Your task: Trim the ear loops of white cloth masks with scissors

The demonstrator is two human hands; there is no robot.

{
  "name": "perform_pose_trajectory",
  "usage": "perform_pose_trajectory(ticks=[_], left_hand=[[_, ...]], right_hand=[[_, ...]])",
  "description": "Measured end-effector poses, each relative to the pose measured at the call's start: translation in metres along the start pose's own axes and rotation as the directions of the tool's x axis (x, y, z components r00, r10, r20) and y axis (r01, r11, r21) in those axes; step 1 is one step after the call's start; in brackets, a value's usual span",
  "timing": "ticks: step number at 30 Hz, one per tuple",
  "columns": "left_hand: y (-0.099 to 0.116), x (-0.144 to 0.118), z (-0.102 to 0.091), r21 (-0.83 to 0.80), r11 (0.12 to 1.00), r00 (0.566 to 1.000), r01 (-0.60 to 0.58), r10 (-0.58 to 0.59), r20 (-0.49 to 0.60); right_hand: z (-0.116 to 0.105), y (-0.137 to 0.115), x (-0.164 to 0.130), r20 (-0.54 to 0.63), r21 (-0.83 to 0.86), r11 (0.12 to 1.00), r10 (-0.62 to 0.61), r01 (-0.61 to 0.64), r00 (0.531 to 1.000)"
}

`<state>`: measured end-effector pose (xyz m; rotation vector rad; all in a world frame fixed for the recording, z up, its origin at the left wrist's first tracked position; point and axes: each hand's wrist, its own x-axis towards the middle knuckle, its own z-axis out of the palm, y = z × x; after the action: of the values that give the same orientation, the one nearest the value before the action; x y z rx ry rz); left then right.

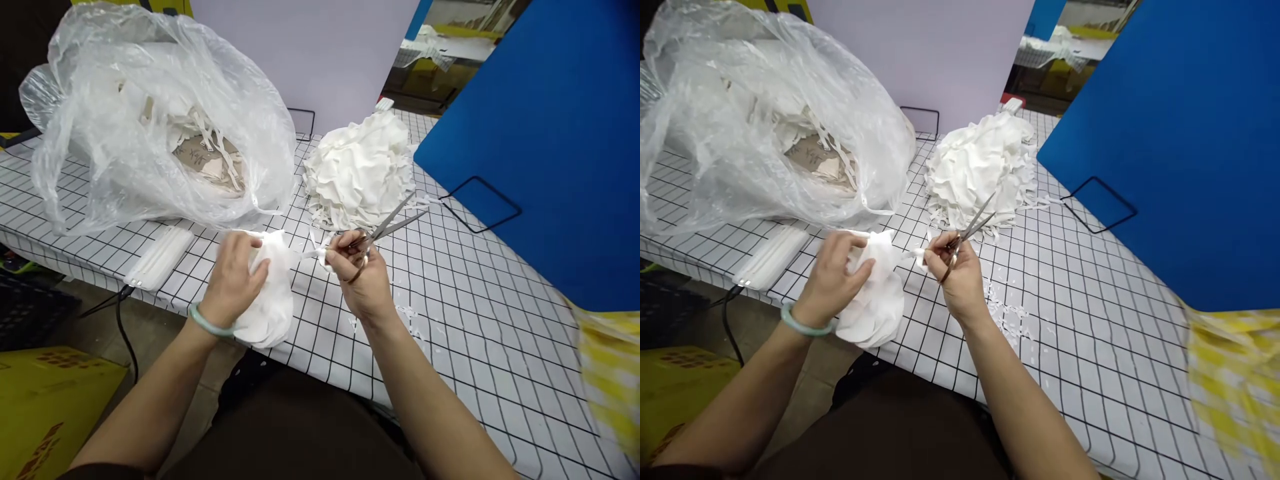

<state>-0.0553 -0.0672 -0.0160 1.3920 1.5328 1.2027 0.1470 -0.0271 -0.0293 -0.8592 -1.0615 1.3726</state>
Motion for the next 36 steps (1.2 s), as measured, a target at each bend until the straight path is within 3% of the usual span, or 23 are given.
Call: perform_pose_trajectory(ticks=[1, 2, 4, 5, 7, 9, 10, 11, 12, 14, 16, 19, 22, 25, 27, 32, 36], left_hand=[[0.001, -0.006, 0.003, 0.057, 0.997, 0.998, -0.048, 0.051, -0.048], [0.001, -0.013, 0.006, 0.045, 0.998, 0.999, -0.048, 0.049, -0.02], [0.001, -0.025, 0.015, -0.157, 0.983, 0.981, 0.098, -0.069, 0.18], [0.0, -0.029, 0.019, -0.296, 0.928, 0.95, 0.225, -0.143, 0.277], [-0.003, -0.032, 0.024, -0.553, 0.716, 0.899, 0.426, -0.265, 0.349], [-0.007, -0.029, 0.023, -0.69, 0.545, 0.876, 0.477, -0.363, 0.319], [-0.008, -0.027, 0.021, -0.706, 0.518, 0.868, 0.483, -0.39, 0.307], [-0.008, -0.026, 0.019, -0.702, 0.521, 0.865, 0.486, -0.4, 0.302], [-0.007, -0.025, 0.017, -0.682, 0.539, 0.864, 0.495, -0.394, 0.315], [0.0, -0.027, 0.017, -0.634, 0.566, 0.849, 0.528, -0.343, 0.401], [0.01, -0.03, 0.021, -0.605, 0.558, 0.813, 0.568, -0.267, 0.517], [0.023, -0.032, 0.028, -0.558, 0.535, 0.734, 0.635, -0.19, 0.652], [0.024, -0.028, 0.028, -0.503, 0.54, 0.692, 0.674, -0.223, 0.687], [0.017, -0.025, 0.023, -0.489, 0.533, 0.693, 0.69, -0.294, 0.658], [0.014, -0.026, 0.021, -0.477, 0.539, 0.691, 0.694, -0.315, 0.65], [0.014, -0.03, 0.026, -0.445, 0.627, 0.723, 0.64, -0.294, 0.626], [0.018, -0.03, 0.036, -0.464, 0.624, 0.722, 0.629, -0.247, 0.647]], right_hand=[[0.006, -0.007, 0.0, -0.011, 0.022, 0.999, -0.031, 0.032, 0.999], [0.013, -0.013, -0.003, -0.009, 0.041, 0.998, -0.052, 0.053, 0.999], [0.028, -0.021, -0.019, 0.041, 0.063, 0.997, -0.05, 0.047, 0.998], [0.034, -0.021, -0.032, 0.097, 0.071, 0.997, -0.018, 0.011, 0.995], [0.042, -0.017, -0.063, 0.263, 0.066, 0.988, 0.121, -0.142, 0.957], [0.037, -0.005, -0.091, 0.424, 0.023, 0.955, 0.259, -0.296, 0.868], [0.031, 0.002, -0.1, 0.45, -0.009, 0.947, 0.292, -0.322, 0.844], [0.023, 0.01, -0.105, 0.409, -0.038, 0.948, 0.303, -0.315, 0.861], [0.015, 0.017, -0.105, 0.307, -0.059, 0.957, 0.288, -0.284, 0.907], [0.002, 0.029, -0.095, 0.039, -0.091, 0.977, 0.196, -0.192, 0.98], [-0.002, 0.035, -0.077, -0.061, -0.121, 0.985, 0.113, -0.12, 0.992], [0.004, 0.036, -0.051, 0.095, -0.119, 0.99, 0.093, -0.082, 0.991], [0.006, 0.031, -0.033, 0.041, -0.066, 0.994, 0.095, -0.092, 0.995], [-0.004, 0.026, -0.021, -0.098, -0.027, 0.998, 0.055, -0.058, 0.994], [-0.013, 0.022, -0.017, -0.108, -0.043, 0.998, 0.039, -0.044, 0.993], [-0.025, 0.01, -0.032, 0.022, -0.217, 0.975, 0.043, -0.038, 0.999], [-0.024, 0.009, -0.055, 0.176, -0.331, 0.944, 0.039, 0.022, 0.984]])
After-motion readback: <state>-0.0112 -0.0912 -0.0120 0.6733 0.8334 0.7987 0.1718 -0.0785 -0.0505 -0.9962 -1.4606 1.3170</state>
